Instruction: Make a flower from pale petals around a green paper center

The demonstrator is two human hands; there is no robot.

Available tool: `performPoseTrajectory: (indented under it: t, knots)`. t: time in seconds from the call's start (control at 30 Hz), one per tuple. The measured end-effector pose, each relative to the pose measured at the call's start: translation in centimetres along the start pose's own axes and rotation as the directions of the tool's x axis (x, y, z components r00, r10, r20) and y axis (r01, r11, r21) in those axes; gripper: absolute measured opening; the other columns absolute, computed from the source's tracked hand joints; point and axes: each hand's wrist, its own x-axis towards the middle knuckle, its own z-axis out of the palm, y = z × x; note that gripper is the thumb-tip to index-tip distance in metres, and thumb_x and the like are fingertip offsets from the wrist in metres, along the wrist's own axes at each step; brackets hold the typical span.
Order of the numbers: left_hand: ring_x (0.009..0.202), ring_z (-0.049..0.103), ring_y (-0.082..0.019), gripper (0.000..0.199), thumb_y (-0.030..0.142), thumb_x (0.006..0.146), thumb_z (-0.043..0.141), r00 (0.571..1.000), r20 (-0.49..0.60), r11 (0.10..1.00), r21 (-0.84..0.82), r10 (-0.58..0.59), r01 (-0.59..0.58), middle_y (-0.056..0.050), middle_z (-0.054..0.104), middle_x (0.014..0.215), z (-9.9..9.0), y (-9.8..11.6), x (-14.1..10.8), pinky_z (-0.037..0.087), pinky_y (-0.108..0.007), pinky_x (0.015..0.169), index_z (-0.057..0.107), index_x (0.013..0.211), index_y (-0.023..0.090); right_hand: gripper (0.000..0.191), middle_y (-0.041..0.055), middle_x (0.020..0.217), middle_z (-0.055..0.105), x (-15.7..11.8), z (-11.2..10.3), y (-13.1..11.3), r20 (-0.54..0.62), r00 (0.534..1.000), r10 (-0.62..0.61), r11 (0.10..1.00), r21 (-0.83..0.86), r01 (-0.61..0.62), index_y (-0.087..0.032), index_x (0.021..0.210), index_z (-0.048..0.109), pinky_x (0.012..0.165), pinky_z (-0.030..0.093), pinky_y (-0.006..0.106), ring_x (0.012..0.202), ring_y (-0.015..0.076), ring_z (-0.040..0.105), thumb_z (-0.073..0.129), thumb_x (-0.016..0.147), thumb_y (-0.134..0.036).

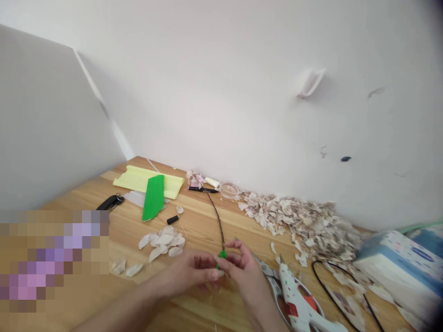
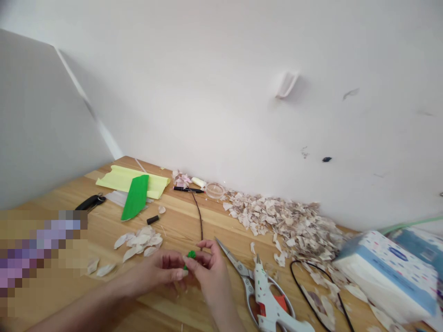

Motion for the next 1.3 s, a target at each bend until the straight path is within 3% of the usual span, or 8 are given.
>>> performPoseTrajectory:
  t: [0.1, 0.3, 0.53, 0.77, 0.87, 0.97, 1.1, 1.3]
  knots:
    - [0.059, 0.06, -0.014, 0.036, 0.05, 0.063, 0.066, 0.999, 0.014, 0.998, -0.055, -0.03, 0.031, -0.001, 0.064, 0.067, 0.3, -0.2, 0.1, 0.048, -0.026, 0.058, 0.066, 0.072, 0.015, 0.042, -0.0046, 0.062, 0.064, 0.0, -0.1, 0.1, 0.068, 0.997, 0.022, 1.0, 0.001, -0.022, -0.023, 0.086, 0.046, 0.049, 0.042, 0.024, 0.05, 0.0138, 0.058, 0.076, 0.058, -0.034]
    - [0.052, 0.058, -0.012, 0.033, 0.047, 0.06, 0.068, 0.995, -0.069, 0.996, -0.065, -0.066, 0.062, 0.0, 0.064, 0.057, 0.3, -0.4, 0.4, 0.045, -0.024, 0.053, 0.064, 0.06, 0.014, 0.04, 0.0001, 0.08, 0.066, 0.1, -0.8, 0.0, 0.114, 0.993, -0.005, 1.0, -0.02, 0.008, -0.023, 0.096, 0.044, 0.061, 0.044, 0.026, 0.066, 0.0145, 0.061, 0.068, 0.069, -0.04]
    - [0.044, 0.047, -0.009, 0.02, 0.031, 0.055, 0.07, 0.977, -0.213, 1.0, 0.003, -0.023, 0.024, 0.003, 0.059, 0.048, 0.8, -1.7, 0.9, 0.035, -0.021, 0.048, 0.059, 0.05, 0.015, 0.042, -0.0008, 0.08, 0.064, -0.7, -0.2, 0.3, 0.128, 0.987, -0.093, 0.98, -0.166, 0.114, -0.023, 0.095, 0.044, 0.065, 0.043, 0.029, 0.072, 0.0169, 0.057, 0.068, 0.061, -0.017]
    - [0.046, 0.042, -0.008, 0.017, 0.024, 0.055, 0.07, 0.956, -0.292, 0.995, 0.096, 0.038, -0.01, 0.005, 0.055, 0.048, 1.6, -2.3, 0.8, 0.03, -0.021, 0.048, 0.057, 0.05, 0.014, 0.039, -0.0026, 0.075, 0.058, -1.7, -0.3, 1.1, 0.064, 0.974, -0.219, 0.927, -0.296, 0.228, -0.022, 0.097, 0.047, 0.068, 0.04, 0.031, 0.069, 0.0158, 0.055, 0.061, 0.062, -0.014]
    - [0.05, 0.044, -0.009, 0.017, 0.026, 0.055, 0.073, 0.964, -0.26, 0.991, 0.131, 0.058, -0.024, 0.004, 0.057, 0.054, 1.7, -1.6, 0.4, 0.031, -0.02, 0.049, 0.063, 0.06, 0.013, 0.034, -0.0025, 0.074, 0.057, -2.0, -0.4, 0.6, 0.07, 0.966, -0.251, 0.905, -0.336, 0.259, -0.022, 0.097, 0.046, 0.069, 0.041, 0.031, 0.07, 0.016, 0.056, 0.057, 0.066, -0.014]
    - [0.055, 0.048, -0.01, 0.019, 0.028, 0.057, 0.074, 0.985, -0.158, 0.987, 0.159, 0.064, -0.039, 0.003, 0.062, 0.062, 1.5, -0.8, -0.1, 0.034, -0.02, 0.053, 0.07, 0.07, 0.015, 0.032, -0.0027, 0.073, 0.057, -2.1, -0.6, -0.2, 0.115, 0.978, -0.176, 0.926, -0.318, 0.204, -0.022, 0.095, 0.045, 0.069, 0.042, 0.031, 0.072, 0.0165, 0.057, 0.055, 0.067, -0.013]
    - [0.053, 0.046, -0.01, 0.015, 0.03, 0.061, 0.071, 0.996, -0.067, 0.981, 0.193, 0.05, -0.036, 0.004, 0.058, 0.053, 1.3, -0.6, -0.3, 0.033, -0.02, 0.054, 0.072, 0.065, 0.016, 0.032, -0.0038, 0.071, 0.058, -2.2, -1.2, -0.7, 0.182, 0.978, -0.104, 0.937, -0.31, 0.158, -0.023, 0.093, 0.047, 0.066, 0.042, 0.029, 0.07, 0.016, 0.056, 0.06, 0.065, -0.013]
    - [0.05, 0.04, -0.009, 0.011, 0.022, 0.064, 0.065, 0.987, -0.127, 0.964, 0.258, 0.093, -0.058, 0.006, 0.047, 0.05, 1.4, -1.6, 0.0, 0.029, -0.019, 0.049, 0.068, 0.059, 0.013, 0.036, -0.0029, 0.075, 0.058, -2.6, -1.3, 0.0, 0.218, 0.965, -0.143, 0.93, -0.304, 0.206, -0.023, 0.095, 0.047, 0.068, 0.042, 0.029, 0.071, 0.0152, 0.055, 0.062, 0.065, -0.011]
